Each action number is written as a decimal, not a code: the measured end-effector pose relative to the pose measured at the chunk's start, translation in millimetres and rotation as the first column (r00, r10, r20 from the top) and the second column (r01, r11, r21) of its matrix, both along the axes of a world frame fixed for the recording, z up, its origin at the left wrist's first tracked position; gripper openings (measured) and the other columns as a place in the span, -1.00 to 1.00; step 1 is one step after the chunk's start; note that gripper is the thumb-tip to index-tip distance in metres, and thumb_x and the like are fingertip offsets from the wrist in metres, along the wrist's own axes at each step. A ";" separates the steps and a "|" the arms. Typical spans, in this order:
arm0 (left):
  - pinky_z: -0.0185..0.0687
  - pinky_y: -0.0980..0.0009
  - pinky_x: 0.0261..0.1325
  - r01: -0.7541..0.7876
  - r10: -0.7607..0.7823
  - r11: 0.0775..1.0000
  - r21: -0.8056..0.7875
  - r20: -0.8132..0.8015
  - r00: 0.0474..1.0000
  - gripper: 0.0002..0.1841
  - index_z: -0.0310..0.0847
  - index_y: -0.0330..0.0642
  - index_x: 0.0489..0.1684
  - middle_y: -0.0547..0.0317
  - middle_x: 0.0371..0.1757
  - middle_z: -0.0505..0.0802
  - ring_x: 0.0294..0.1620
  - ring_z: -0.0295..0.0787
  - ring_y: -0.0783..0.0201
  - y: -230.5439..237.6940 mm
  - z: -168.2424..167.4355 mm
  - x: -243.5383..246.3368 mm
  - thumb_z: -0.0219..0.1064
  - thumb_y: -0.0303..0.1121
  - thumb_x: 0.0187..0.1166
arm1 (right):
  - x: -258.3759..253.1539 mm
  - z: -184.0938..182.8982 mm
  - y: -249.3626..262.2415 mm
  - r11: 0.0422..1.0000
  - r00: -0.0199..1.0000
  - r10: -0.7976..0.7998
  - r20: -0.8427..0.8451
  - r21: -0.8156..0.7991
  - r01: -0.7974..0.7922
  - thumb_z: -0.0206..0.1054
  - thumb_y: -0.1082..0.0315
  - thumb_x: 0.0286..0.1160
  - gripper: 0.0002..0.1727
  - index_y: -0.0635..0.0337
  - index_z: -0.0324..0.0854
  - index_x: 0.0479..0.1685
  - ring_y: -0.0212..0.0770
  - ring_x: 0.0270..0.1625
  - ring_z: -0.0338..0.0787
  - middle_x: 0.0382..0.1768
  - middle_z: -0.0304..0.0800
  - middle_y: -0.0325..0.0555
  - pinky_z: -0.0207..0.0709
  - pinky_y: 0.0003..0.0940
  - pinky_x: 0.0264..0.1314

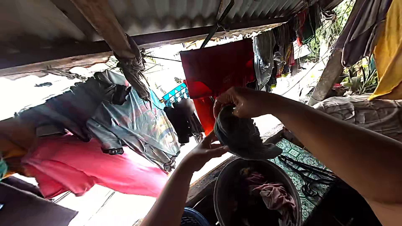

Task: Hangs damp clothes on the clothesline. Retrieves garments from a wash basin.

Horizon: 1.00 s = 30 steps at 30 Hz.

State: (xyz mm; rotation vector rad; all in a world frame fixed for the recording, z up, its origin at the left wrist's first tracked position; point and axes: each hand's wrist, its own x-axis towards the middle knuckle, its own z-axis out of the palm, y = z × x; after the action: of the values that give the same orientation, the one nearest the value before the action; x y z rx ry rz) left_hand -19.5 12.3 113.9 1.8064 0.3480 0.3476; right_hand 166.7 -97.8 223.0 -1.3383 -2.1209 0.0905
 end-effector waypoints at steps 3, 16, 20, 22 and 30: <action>0.82 0.27 -0.01 -0.045 0.063 0.981 -0.191 0.087 0.994 -0.55 0.35 -0.06 0.55 0.11 0.18 0.76 0.00 0.82 0.25 -8.8 -4.4 17.5 0.23 -0.47 0.69 | 6.5 24.7 -9.5 0.997 0.997 -0.057 0.058 0.053 0.054 0.31 0.72 0.33 -0.75 0.29 0.81 -0.14 -0.44 -0.19 0.76 -0.23 0.87 -0.12 0.62 -0.49 -0.05; 0.66 0.37 0.02 -0.450 0.279 0.669 0.592 0.360 0.890 -0.88 0.62 -0.30 -0.01 0.15 -0.11 0.74 -0.11 0.70 0.42 37.0 112.8 -34.1 0.27 -0.46 0.65 | 54.2 -1.1 -24.2 0.877 0.873 -0.326 0.362 -0.230 0.423 0.71 0.40 0.13 -0.73 0.33 0.80 -0.24 0.07 -0.21 0.80 -0.34 0.81 0.10 0.60 0.18 -0.05; 0.73 0.47 -0.11 -0.524 0.415 0.818 0.235 0.389 0.822 -0.86 0.46 -0.09 0.14 0.37 -0.20 0.73 -0.22 0.72 0.55 43.9 120.9 -40.7 0.05 -0.35 0.82 | 53.5 -8.7 -27.4 0.984 0.944 -0.150 -0.292 -0.134 0.115 0.40 0.54 0.43 -0.78 0.34 0.68 0.03 -0.41 -0.08 0.82 -0.16 0.83 -0.20 0.74 -0.42 0.09; 0.71 0.42 -0.15 -0.599 0.504 0.763 0.243 0.356 0.787 -0.81 0.49 -0.16 0.22 0.28 -0.17 0.71 -0.24 0.69 0.50 60.9 110.5 -44.6 0.10 -0.35 0.81 | 40.1 -4.0 -29.3 0.994 0.689 -0.061 -0.722 -0.110 -0.027 0.07 0.51 0.60 -0.76 0.15 0.57 0.08 -0.43 -0.18 0.84 -0.20 0.83 -0.28 0.78 -0.47 -0.09; 0.70 0.08 0.11 -0.587 0.556 0.782 0.212 0.191 0.809 -0.67 0.52 -0.29 0.42 -0.21 0.26 0.72 0.09 0.77 0.03 48.2 61.5 -9.8 0.21 -0.39 0.78 | -30.7 34.1 -5.7 0.953 0.332 -0.301 -0.894 -0.272 0.131 0.03 0.29 0.82 -0.70 0.11 0.56 -0.33 -0.41 -0.57 0.61 -0.56 0.59 -0.27 0.55 -0.54 -0.54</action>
State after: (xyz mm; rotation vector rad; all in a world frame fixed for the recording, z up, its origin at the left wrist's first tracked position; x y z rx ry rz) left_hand -29.3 60.5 175.4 1.8939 0.8068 0.9676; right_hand 136.0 -103.5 257.0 -1.1780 -0.9190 0.7486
